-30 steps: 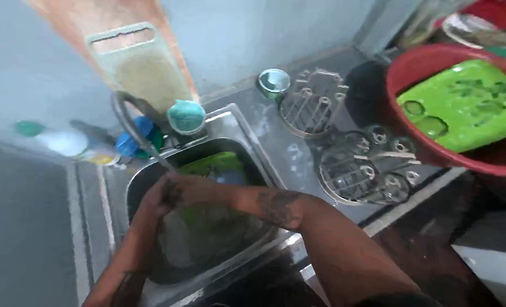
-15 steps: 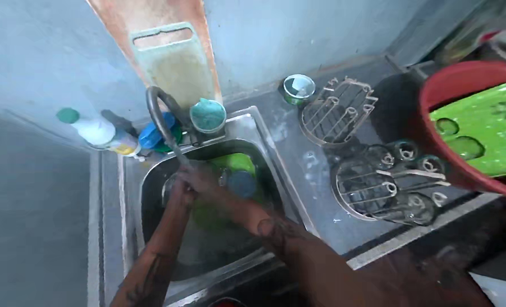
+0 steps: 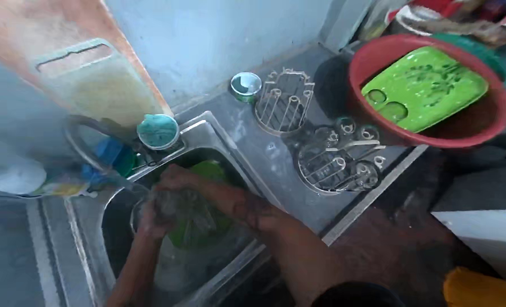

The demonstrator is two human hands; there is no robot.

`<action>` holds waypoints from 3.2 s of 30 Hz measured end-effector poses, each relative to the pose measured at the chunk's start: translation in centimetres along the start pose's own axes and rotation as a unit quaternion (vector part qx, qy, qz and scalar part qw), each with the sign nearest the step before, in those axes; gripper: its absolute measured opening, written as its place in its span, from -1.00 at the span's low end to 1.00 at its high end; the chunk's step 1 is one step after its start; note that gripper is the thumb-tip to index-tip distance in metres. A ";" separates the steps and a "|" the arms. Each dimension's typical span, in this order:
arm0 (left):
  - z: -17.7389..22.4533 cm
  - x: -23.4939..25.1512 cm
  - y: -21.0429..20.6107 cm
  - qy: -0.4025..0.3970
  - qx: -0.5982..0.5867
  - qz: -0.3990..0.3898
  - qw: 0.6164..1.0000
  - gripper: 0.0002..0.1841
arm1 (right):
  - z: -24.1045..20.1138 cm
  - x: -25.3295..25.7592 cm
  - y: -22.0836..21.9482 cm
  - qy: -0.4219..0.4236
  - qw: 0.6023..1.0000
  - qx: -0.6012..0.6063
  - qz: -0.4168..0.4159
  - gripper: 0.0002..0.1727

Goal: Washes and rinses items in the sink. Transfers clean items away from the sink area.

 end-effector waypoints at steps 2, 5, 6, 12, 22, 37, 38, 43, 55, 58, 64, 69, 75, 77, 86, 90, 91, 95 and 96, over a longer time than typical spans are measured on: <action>-0.3 -0.7 -1.8 -0.010 -0.054 -0.047 0.997 -0.37 | -0.7 -0.2 0.8 -0.021 0.998 -0.040 0.035 -0.52; -0.8 -1.1 -0.3 -0.011 -0.116 0.073 0.990 -0.49 | -2.3 -1.4 -0.3 -0.012 0.986 -0.154 0.060 -0.50; -0.7 -1.0 0.6 -0.006 -0.135 0.100 0.986 -0.50 | -2.7 -1.8 -1.3 0.028 0.983 -0.174 0.054 -0.48; 2.8 -1.1 0.8 -0.081 -0.178 0.122 0.973 -0.51 | -0.3 -4.0 -2.5 0.108 0.965 0.161 0.176 -0.52; 5.9 -4.2 -3.2 -0.233 0.569 0.148 0.775 -0.22 | 6.2 -3.2 -7.5 -0.129 0.671 0.712 0.158 -0.55; 3.1 0.3 1.3 0.058 0.013 0.028 0.998 -0.57 | -5.4 -4.6 -1.1 0.309 0.895 -0.227 0.230 -0.69; 4.0 0.3 1.6 0.047 0.048 0.079 0.995 -0.68 | -3.3 -4.0 -0.1 0.224 0.936 -0.117 0.245 -0.67; 8.8 2.1 3.2 -0.085 0.136 0.180 0.971 -0.70 | 6.6 -3.1 -4.7 -0.169 0.805 0.536 0.191 -0.53; 10.5 2.2 2.8 -0.104 0.102 0.186 0.972 -0.66 | 2.0 -4.4 -3.9 -0.151 0.878 0.447 0.084 -0.47; 11.2 1.6 1.2 -0.145 0.146 0.142 0.968 -0.68 | 1.7 -5.4 -1.6 -0.120 0.911 0.373 0.127 -0.48; 10.2 1.7 -4.1 -0.101 0.375 0.110 0.915 -0.51 | -3.7 -8.1 2.9 0.020 0.972 -0.116 0.205 -0.56; 8.4 -1.1 -5.0 -0.086 0.382 0.005 0.920 -0.65 | -7.9 -17.6 6.3 0.050 0.878 -0.394 0.267 -0.56; 5.6 -4.2 -2.4 -0.058 0.424 -0.016 0.904 -0.78 | -5.2 -33.8 16.9 -0.176 0.800 -0.440 0.368 -0.43; 4.0 -5.2 -3.2 -0.043 0.473 -0.008 0.880 -0.65 | -3.5 -37.4 18.7 -0.204 0.777 -0.441 0.400 -0.43; -1.7 -9.1 -11.5 -0.036 0.602 -0.142 0.785 -0.62 | 3.4 -38.1 18.9 -0.188 0.794 -0.436 0.381 -0.44; -3.5 -9.6 -14.2 -0.033 0.643 -0.173 0.745 -0.62 | 5.8 -36.2 17.8 -0.167 0.801 -0.469 0.332 -0.50; -4.0 -9.6 -14.9 -0.032 0.647 -0.177 0.741 -0.62 | 6.3 -35.9 17.6 -0.153 0.799 -0.484 0.320 -0.50; -5.8 -9.1 -17.5 -0.034 0.654 -0.180 0.734 -0.62 | 5.7 -36.9 17.9 -0.064 0.798 -0.523 0.293 -0.45; -6.2 -8.7 -18.3 -0.036 0.655 -0.178 0.734 -0.61 | 4.8 -38.0 19.2 -0.039 0.797 -0.516 0.312 -0.46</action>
Point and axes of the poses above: each hand's wrist, its own x-axis towards the middle knuckle, its own y-axis out of the back of the hand, z = x × y, the point moved 9 cm from there along x, towards the middle knuckle, and after that the axes turned 3 degrees about y, right-handed, at the moved point
